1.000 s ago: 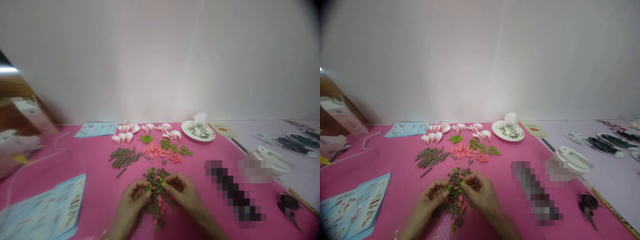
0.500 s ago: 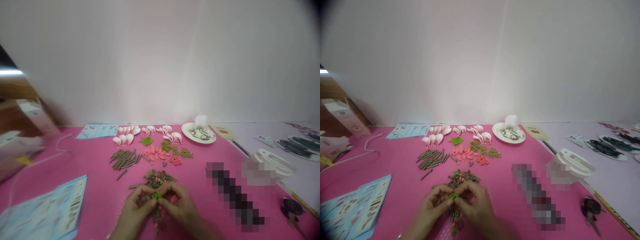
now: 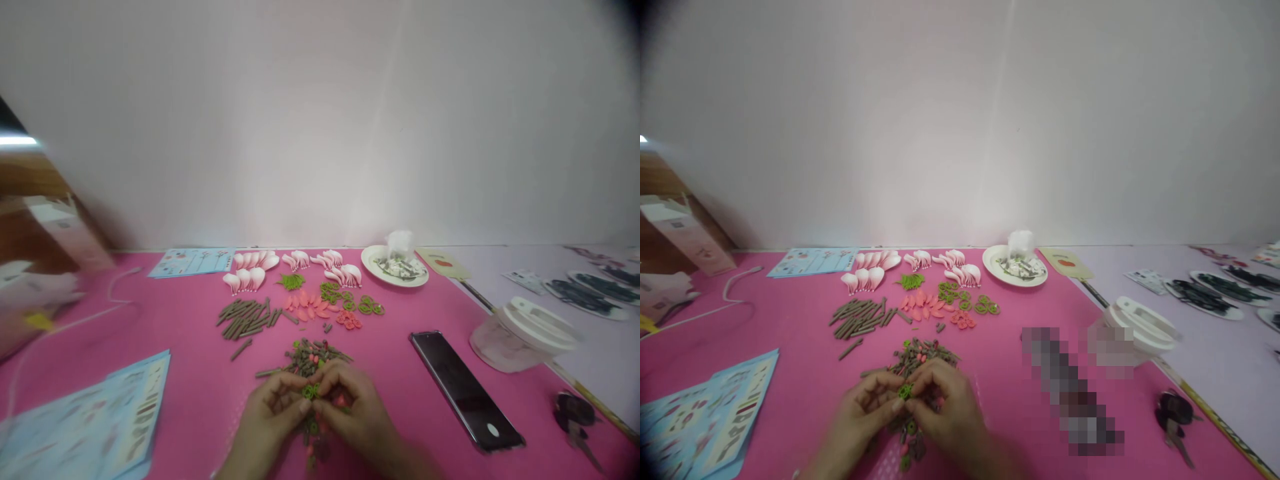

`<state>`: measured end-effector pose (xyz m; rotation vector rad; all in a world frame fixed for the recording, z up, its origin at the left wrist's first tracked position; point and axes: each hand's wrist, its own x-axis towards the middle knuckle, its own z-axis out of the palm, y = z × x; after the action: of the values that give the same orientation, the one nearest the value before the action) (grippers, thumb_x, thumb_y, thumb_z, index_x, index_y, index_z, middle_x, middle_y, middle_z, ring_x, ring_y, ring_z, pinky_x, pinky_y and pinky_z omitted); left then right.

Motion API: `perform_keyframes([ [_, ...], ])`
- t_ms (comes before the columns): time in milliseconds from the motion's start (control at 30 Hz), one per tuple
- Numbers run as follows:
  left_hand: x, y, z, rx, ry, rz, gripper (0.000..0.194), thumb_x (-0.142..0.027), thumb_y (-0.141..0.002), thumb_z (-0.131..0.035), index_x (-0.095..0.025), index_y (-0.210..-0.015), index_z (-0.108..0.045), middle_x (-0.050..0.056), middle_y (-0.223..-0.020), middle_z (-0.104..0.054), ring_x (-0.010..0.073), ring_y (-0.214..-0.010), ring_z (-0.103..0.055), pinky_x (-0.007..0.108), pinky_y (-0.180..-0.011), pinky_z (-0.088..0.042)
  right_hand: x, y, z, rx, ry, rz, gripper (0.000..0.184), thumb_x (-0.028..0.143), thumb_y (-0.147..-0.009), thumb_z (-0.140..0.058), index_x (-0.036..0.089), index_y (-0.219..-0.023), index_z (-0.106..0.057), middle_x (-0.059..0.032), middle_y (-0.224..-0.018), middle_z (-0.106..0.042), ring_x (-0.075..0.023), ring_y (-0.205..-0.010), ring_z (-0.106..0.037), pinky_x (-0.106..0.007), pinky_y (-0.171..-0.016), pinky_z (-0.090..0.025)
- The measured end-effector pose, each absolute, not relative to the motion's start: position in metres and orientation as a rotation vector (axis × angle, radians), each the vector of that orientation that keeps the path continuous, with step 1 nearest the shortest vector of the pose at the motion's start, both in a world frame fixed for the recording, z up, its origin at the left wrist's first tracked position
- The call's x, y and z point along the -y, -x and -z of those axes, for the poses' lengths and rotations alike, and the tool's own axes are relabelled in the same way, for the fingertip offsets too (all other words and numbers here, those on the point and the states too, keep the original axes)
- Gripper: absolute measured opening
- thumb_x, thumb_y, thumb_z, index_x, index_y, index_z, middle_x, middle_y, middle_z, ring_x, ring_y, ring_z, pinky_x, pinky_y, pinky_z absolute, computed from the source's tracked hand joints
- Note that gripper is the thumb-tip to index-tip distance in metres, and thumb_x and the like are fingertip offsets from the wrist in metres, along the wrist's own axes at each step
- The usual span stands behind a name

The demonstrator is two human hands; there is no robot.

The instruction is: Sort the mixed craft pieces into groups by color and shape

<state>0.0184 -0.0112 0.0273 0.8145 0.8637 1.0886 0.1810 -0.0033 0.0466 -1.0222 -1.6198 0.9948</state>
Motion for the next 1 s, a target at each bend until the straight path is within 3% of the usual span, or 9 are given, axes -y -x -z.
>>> perform_keyframes([
  [233, 0.013, -0.016, -0.028, -0.946, -0.828, -1.042, 0.035, -0.04, -0.058, -0.084, -0.018, -0.084, -0.073, 0.006, -0.074, -0.075, 0.022, -0.069, -0.069, 0.035, -0.069, -0.055, 0.002, -0.184, -0.043, 1.701, 0.974, -0.862, 0.02, 0.0, -0.066, -0.064, 0.018, -0.07, -0.059, 0.0008, -0.073, -0.059, -0.0127, -0.069, -0.057, -0.022, -0.061, -0.042],
  [400, 0.012, -0.015, -0.025, -0.944, -0.864, -1.004, 0.035, -0.04, -0.061, -0.082, -0.02, -0.088, -0.075, 0.009, -0.089, -0.077, 0.0244, -0.083, -0.07, 0.038, -0.081, -0.054, 0.003, -0.187, -0.044, 1.798, 1.011, -0.802, 0.025, 0.001, -0.068, -0.067, 0.018, -0.087, -0.07, -0.0001, -0.075, -0.058, -0.0126, -0.066, -0.055, -0.022, -0.059, -0.042],
  [600, 0.01, -0.015, -0.02, -0.966, -0.81, -1.042, 0.056, -0.041, -0.056, -0.085, -0.019, -0.103, -0.067, 0.011, -0.091, -0.076, 0.0269, -0.082, -0.071, 0.04, -0.076, -0.057, 0.002, -0.186, -0.046, 1.852, 0.996, -0.787, 0.025, 0.011, -0.071, -0.075, 0.02, -0.094, -0.075, -0.0026, -0.079, -0.06, -0.0142, -0.069, -0.055, -0.024, -0.06, -0.042],
  [833, 0.012, -0.013, -0.011, -0.881, -0.792, -1.006, 0.048, -0.036, -0.064, -0.082, -0.021, -0.106, -0.064, 0.01, -0.099, -0.076, 0.0261, -0.089, -0.071, 0.04, -0.083, -0.056, 0.005, -0.189, -0.042, 1.853, 1.02, -0.8, 0.019, 0.008, -0.068, -0.074, 0.017, -0.085, -0.073, -0.0022, -0.078, -0.06, -0.0147, -0.07, -0.055, -0.025, -0.062, -0.041],
  [1000, 0.014, -0.015, -0.007, -0.861, -0.783, -1.017, 0.047, -0.037, -0.065, -0.082, -0.023, -0.107, -0.064, 0.011, -0.104, -0.075, 0.0281, -0.095, -0.07, 0.042, -0.084, -0.056, 0.005, -0.188, -0.042, 1.91, 0.964, -0.751, 0.027, 0.006, -0.07, -0.069, 0.02, -0.092, -0.074, -0.0027, -0.08, -0.061, -0.0154, -0.076, -0.057, -0.025, -0.066, -0.043],
])
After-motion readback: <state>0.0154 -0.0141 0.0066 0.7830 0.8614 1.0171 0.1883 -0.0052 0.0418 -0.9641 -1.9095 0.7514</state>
